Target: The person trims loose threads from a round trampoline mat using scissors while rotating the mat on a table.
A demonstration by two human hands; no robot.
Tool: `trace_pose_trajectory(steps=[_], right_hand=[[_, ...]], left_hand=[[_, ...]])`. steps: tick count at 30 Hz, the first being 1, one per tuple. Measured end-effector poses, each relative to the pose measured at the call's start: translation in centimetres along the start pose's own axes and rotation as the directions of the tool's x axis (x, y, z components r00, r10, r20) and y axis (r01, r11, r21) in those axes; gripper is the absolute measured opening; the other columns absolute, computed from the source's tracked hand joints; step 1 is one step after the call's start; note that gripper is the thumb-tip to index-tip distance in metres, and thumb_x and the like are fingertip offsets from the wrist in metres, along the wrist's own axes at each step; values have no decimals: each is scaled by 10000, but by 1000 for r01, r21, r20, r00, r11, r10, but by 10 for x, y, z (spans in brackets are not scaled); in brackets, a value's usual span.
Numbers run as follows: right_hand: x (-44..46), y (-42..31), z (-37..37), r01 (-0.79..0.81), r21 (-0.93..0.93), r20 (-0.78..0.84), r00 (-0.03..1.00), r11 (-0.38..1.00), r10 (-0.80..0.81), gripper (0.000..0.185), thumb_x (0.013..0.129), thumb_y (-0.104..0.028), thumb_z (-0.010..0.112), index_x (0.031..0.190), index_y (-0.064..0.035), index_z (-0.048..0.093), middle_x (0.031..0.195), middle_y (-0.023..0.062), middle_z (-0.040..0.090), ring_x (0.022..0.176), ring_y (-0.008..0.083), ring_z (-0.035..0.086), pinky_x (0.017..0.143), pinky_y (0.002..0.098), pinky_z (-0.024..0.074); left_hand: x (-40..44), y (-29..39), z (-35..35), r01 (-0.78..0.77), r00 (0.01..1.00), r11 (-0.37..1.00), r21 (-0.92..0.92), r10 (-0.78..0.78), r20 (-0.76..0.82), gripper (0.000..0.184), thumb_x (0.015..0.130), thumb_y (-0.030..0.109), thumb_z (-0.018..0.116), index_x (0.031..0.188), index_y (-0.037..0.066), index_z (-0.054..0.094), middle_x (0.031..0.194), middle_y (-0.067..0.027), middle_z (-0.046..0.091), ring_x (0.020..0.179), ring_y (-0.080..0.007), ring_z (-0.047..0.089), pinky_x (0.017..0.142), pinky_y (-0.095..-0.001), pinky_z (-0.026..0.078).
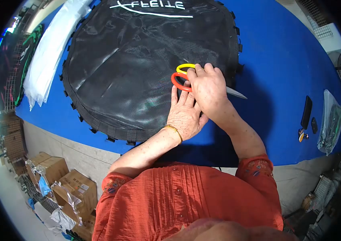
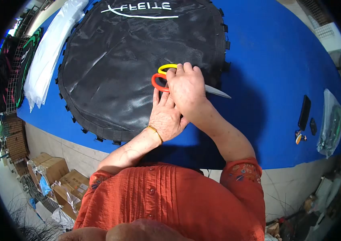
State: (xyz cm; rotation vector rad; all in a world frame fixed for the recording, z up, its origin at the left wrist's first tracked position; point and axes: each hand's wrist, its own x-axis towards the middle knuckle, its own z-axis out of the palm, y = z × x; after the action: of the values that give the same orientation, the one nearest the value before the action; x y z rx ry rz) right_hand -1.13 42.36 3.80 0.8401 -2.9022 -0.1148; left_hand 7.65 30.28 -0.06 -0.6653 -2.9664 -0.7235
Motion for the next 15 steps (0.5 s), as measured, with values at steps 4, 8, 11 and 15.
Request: trace_pose_trajectory(steps=[4, 8, 11, 15], right_hand=[[6, 4, 9, 13, -13, -135, 991, 1000, -14, 342, 830, -265, 802, 1113, -83, 736, 1240, 95, 779, 1001, 231, 672, 844, 373, 525], [7, 6, 8, 11, -13, -105, 994, 1000, -12, 339, 834, -268, 802, 1114, -87, 737, 1240, 93, 780, 1003, 230, 672, 843, 376, 524], [0, -1, 4, -2, -13, -65, 998, 1000, 2, 347, 828, -253, 797, 1128, -91, 740, 1268, 95, 777, 1005, 233, 673, 847, 378, 526], [6, 1, 7, 8, -4, -134, 991, 1000, -8, 309, 836, -254, 794, 1092, -90, 743, 1251, 99, 780, 990, 237, 678, 844, 380, 528]], left_hand=[[0, 1, 3, 3, 999, 1000, -5, -3, -48, 741, 973, 433, 714, 1592, 87, 499, 1661, -290, 360, 1595, -511, 276, 1255, -767, 154], [0, 1, 3, 9, 1000, 1000, -11, -9, -14, 747, 969, 432, 719, 1594, 89, 497, 1674, -290, 342, 1606, -506, 255, 1257, -766, 153], [0, -1, 0, 3, 1000, 1000, -12, -3, 25, 747, 968, 433, 720, 1593, 89, 497, 1678, -287, 335, 1610, -501, 246, 1255, -768, 156], [0, 0, 3, 6, 1000, 1000, -8, -6, -3, 769, 962, 437, 726, 1603, 86, 489, 1683, -285, 331, 1610, -503, 242, 1260, -765, 144]])
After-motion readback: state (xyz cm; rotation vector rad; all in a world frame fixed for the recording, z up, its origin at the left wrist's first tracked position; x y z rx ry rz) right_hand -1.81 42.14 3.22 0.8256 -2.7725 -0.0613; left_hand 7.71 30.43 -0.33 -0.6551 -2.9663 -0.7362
